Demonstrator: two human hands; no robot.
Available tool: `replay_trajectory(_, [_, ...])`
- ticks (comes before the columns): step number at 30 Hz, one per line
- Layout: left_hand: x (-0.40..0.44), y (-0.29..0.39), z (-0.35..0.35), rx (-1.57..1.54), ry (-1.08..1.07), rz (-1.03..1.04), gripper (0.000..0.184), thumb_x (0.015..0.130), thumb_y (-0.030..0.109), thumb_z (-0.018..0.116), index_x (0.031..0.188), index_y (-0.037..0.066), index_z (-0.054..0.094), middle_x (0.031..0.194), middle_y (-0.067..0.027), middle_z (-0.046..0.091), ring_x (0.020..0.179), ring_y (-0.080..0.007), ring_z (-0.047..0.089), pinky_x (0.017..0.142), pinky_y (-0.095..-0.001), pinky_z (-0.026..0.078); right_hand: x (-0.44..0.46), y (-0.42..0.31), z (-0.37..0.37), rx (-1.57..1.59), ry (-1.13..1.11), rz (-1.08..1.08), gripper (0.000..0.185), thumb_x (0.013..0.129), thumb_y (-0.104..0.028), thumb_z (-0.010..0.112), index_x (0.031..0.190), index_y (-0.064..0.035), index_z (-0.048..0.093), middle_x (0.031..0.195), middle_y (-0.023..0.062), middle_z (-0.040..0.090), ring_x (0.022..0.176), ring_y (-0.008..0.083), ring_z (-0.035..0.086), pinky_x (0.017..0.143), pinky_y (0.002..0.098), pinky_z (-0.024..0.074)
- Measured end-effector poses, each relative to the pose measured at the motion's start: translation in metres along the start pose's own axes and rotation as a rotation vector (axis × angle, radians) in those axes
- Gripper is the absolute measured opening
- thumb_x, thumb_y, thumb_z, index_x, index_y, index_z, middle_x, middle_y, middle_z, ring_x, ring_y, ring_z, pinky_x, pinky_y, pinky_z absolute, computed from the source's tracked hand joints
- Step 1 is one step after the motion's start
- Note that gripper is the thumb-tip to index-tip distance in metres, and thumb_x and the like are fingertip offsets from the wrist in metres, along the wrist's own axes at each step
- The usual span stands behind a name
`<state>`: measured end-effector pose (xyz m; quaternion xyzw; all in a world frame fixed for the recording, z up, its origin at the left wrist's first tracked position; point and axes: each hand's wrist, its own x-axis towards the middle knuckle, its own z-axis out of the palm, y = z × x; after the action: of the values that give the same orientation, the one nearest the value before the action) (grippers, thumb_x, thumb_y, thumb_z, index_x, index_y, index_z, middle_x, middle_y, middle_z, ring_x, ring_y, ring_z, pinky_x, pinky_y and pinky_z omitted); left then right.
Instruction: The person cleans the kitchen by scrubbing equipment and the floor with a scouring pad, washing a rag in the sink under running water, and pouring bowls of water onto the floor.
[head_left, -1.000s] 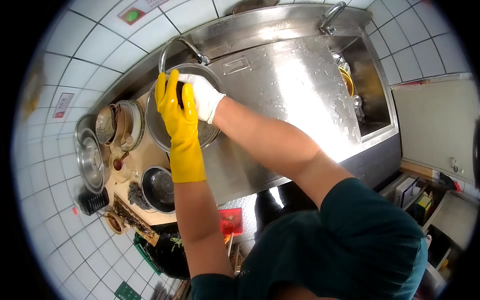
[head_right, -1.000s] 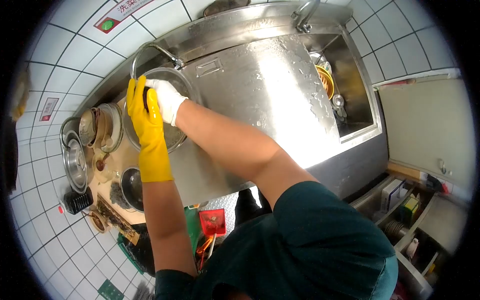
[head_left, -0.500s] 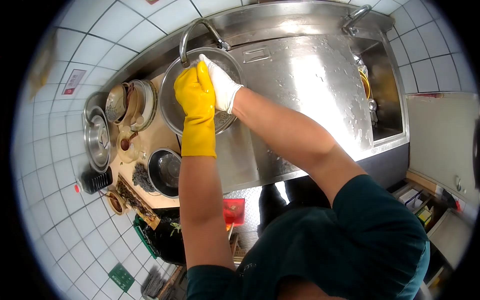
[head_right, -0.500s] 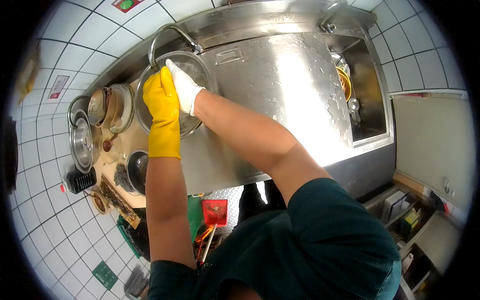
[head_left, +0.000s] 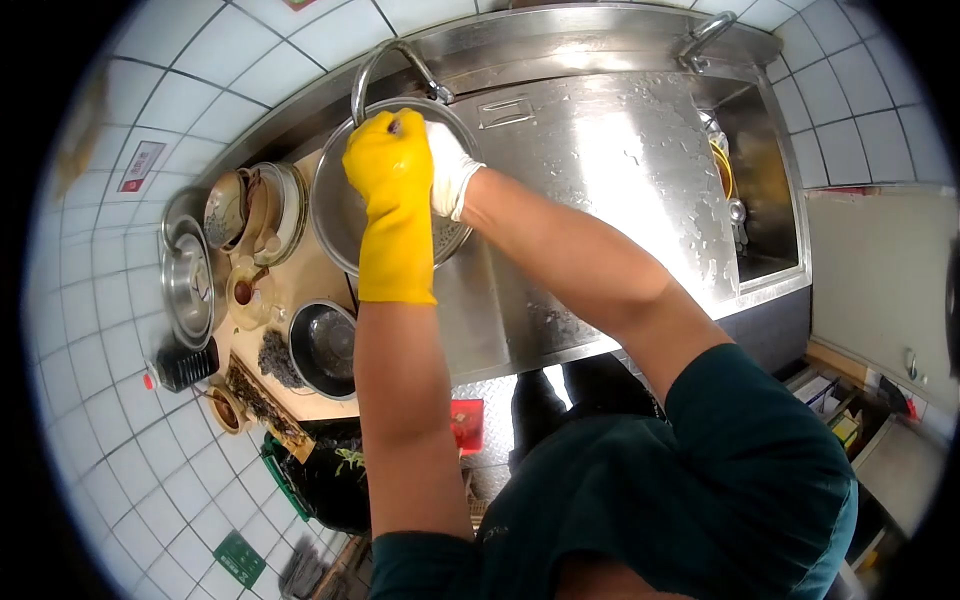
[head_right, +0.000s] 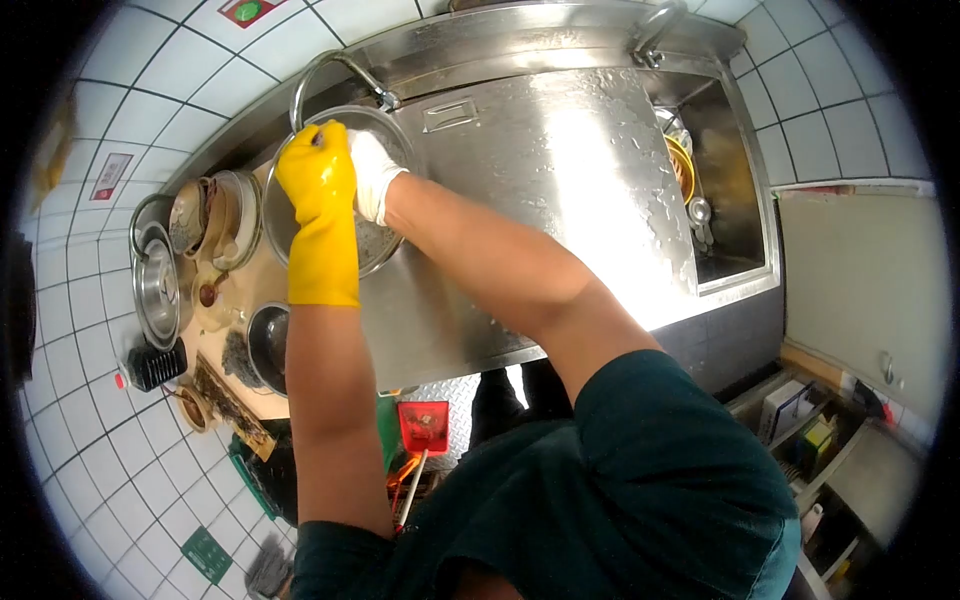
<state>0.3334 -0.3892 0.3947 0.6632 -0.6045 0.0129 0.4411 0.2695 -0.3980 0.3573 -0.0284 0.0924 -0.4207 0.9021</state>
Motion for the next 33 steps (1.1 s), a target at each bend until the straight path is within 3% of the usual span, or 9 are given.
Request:
replay_trajectory(8, [-0.014, 0.062, 0.040, -0.111, -0.010, 0.089, 0.022, 0.078, 0.028, 0.069, 0.077, 0.007, 0.075, 0.076, -0.0168, 0.070, 0.071, -0.0393, 0.068, 0.064, -0.0439, 0.054, -0.059, -0.060, -0.010, -0.069, 0.184, -0.090, 0.027, 0.102, -0.029, 0.051, 0.111, -0.0071, 0.064, 0.102, 0.0135, 0.071, 0.090, 0.0286, 0.070, 0.084, 0.0422, 0.0572])
replay_trajectory(14, [-0.063, 0.106, 0.094, -0.340, -0.064, -0.052, 0.027, 0.081, 0.033, 0.069, 0.071, 0.008, 0.070, 0.075, -0.0163, 0.068, 0.075, -0.0411, 0.065, 0.066, -0.0507, 0.050, -0.119, -0.096, -0.058, -0.610, 0.399, -0.453, 0.048, 0.104, -0.045, 0.050, 0.127, -0.0049, 0.060, 0.118, 0.0130, 0.068, 0.105, 0.0296, 0.066, 0.096, 0.0426, 0.0539])
replay_trajectory(16, [-0.083, 0.110, 0.100, -0.289, -0.334, -0.028, 0.037, 0.082, 0.040, 0.072, 0.097, 0.006, 0.074, 0.097, -0.0209, 0.072, 0.093, -0.0418, 0.067, 0.081, -0.0491, 0.053, -0.133, -0.104, -0.073, -0.504, 0.544, -0.461, 0.056, 0.103, -0.052, 0.050, 0.131, -0.0042, 0.057, 0.126, 0.0145, 0.066, 0.113, 0.0314, 0.063, 0.100, 0.0444, 0.0519])
replay_trajectory(18, [-0.109, 0.110, 0.074, -0.247, -0.086, 0.127, 0.062, 0.082, 0.042, 0.076, 0.127, 0.002, 0.064, 0.125, -0.0252, 0.066, 0.117, -0.0434, 0.062, 0.100, -0.0476, 0.049, -0.139, -0.151, -0.154, -0.473, 0.506, -0.420, 0.058, 0.103, -0.051, 0.054, 0.135, -0.0025, 0.056, 0.130, 0.0134, 0.065, 0.118, 0.0300, 0.062, 0.103, 0.0419, 0.0496])
replay_trajectory(20, [-0.131, 0.103, 0.020, -0.398, -0.195, 0.114, 0.067, 0.083, 0.027, 0.080, 0.138, -0.002, 0.056, 0.134, -0.0290, 0.060, 0.128, -0.0443, 0.055, 0.110, -0.0472, 0.043, -0.153, -0.170, -0.171, -1.290, 0.891, -0.467, 0.058, 0.103, -0.047, 0.054, 0.142, -0.0043, 0.055, 0.135, 0.0187, 0.063, 0.122, 0.0315, 0.062, 0.106, 0.0416, 0.0467])
replay_trajectory(23, [-0.167, 0.055, -0.084, -0.320, -0.225, 0.068, 0.062, 0.082, 0.020, 0.081, 0.134, -0.003, 0.058, 0.132, -0.0273, 0.061, 0.119, -0.0447, 0.061, 0.105, -0.0448, 0.048, -0.188, -0.175, -0.156, -2.285, 0.891, -0.542, 0.067, 0.097, -0.048, 0.062, 0.150, -0.0094, 0.048, 0.153, 0.0258, 0.045, 0.139, 0.0399, 0.047, 0.114, 0.0429, 0.0397])
replay_trajectory(27, [-0.227, -0.050, -0.207, -0.137, 0.226, -0.696, 0.075, 0.086, 0.005, 0.077, 0.151, -0.002, 0.039, 0.129, -0.0212, 0.060, 0.103, -0.0276, 0.065, 0.085, -0.0372, 0.056, -0.246, -0.158, -0.097, -2.363, 0.924, -0.676, 0.064, 0.096, -0.041, 0.064, 0.150, -0.0095, 0.049, 0.157, 0.0267, 0.039, 0.140, 0.0429, 0.046, 0.114, 0.0428, 0.0407])
replay_trajectory(30, [-0.283, -0.204, -0.269, 0.374, 0.278, -0.834, 0.082, 0.088, 0.022, 0.081, 0.152, -0.003, 0.037, 0.122, -0.0210, 0.062, 0.101, -0.0311, 0.065, 0.083, -0.0431, 0.057, -0.297, -0.153, -0.078, -2.413, 0.962, -0.770, 0.060, 0.096, -0.030, 0.066, 0.149, -0.0064, 0.049, 0.157, 0.0278, 0.038, 0.140, 0.0423, 0.045, 0.114, 0.0426, 0.0400])
replay_trajectory(33, [-0.276, -0.246, -0.282, -0.400, 0.210, -1.375, 0.072, 0.087, 0.031, 0.082, 0.144, 0.001, 0.049, 0.106, -0.0136, 0.064, 0.081, -0.0264, 0.065, 0.068, -0.0421, 0.060, -0.356, -0.153, -0.082, -2.353, 1.050, -0.784, 0.060, 0.096, -0.025, 0.067, 0.149, -0.0059, 0.048, 0.158, 0.0269, 0.036, 0.145, 0.0399, 0.040, 0.117, 0.0431, 0.0370])
